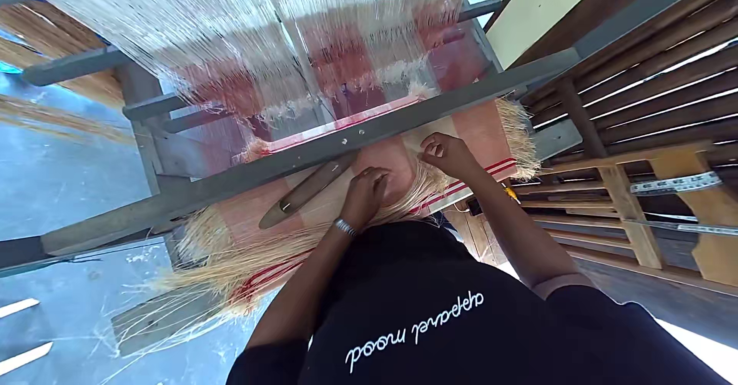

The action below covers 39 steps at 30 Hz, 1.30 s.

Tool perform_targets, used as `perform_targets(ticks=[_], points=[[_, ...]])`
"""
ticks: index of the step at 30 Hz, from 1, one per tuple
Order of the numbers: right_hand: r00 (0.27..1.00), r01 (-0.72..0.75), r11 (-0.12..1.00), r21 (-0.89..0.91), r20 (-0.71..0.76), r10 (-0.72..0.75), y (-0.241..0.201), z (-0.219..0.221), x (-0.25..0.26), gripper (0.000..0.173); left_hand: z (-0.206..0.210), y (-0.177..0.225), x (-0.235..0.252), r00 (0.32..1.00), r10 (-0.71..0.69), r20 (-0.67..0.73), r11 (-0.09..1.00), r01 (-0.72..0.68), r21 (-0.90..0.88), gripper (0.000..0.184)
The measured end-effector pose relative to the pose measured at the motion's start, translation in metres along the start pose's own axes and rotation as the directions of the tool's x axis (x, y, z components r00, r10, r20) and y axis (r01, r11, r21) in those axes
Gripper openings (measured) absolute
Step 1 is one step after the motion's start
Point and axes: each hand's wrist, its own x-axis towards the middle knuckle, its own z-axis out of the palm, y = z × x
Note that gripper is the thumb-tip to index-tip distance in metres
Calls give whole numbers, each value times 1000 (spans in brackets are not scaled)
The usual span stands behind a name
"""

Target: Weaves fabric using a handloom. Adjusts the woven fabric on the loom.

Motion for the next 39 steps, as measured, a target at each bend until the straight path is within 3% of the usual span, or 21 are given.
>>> perform_targets(ticks=[5, 12, 18, 23, 26, 31, 35, 37, 39], points=[[997, -70, 996, 57, -22, 72, 2, 4, -7, 18, 38, 18, 61, 982, -117, 145, 988, 130, -84, 31], [985, -103, 978, 183, -116, 125, -3, 5, -21, 15, 51, 19, 73, 999, -37, 28, 986, 41, -162, 18], [971, -163, 952, 261, -128, 201, 6, 8, -16, 19, 40, 28, 65, 985, -169, 32, 930, 170, -324, 15], [982, -49, 978, 202, -167, 84, 6, 9, -22, 13, 31, 27, 65, 986, -162, 21, 871, 154, -466, 16], [980, 54, 985, 162, -196, -22, -4, 10, -28, 23, 27, 29, 61, 986, -165, 20, 845, 151, -513, 15], [967, 126, 980, 153, -242, -87, -15, 17, -24, 22, 29, 32, 60, 992, -124, 5, 875, 111, -471, 14], [975, 59, 966, 252, -221, -2, -14, 16, -18, 18, 26, 31, 53, 994, -85, 65, 889, 105, -446, 26], [977, -26, 933, 359, -187, 99, -13, 11, -16, 19, 17, 26, 40, 992, -23, 128, 950, 62, -307, 39], [968, -79, 876, 475, -173, 181, -9, 6, -17, 18, 3, 18, 12, 994, 55, 98, 997, -50, -51, 38]])
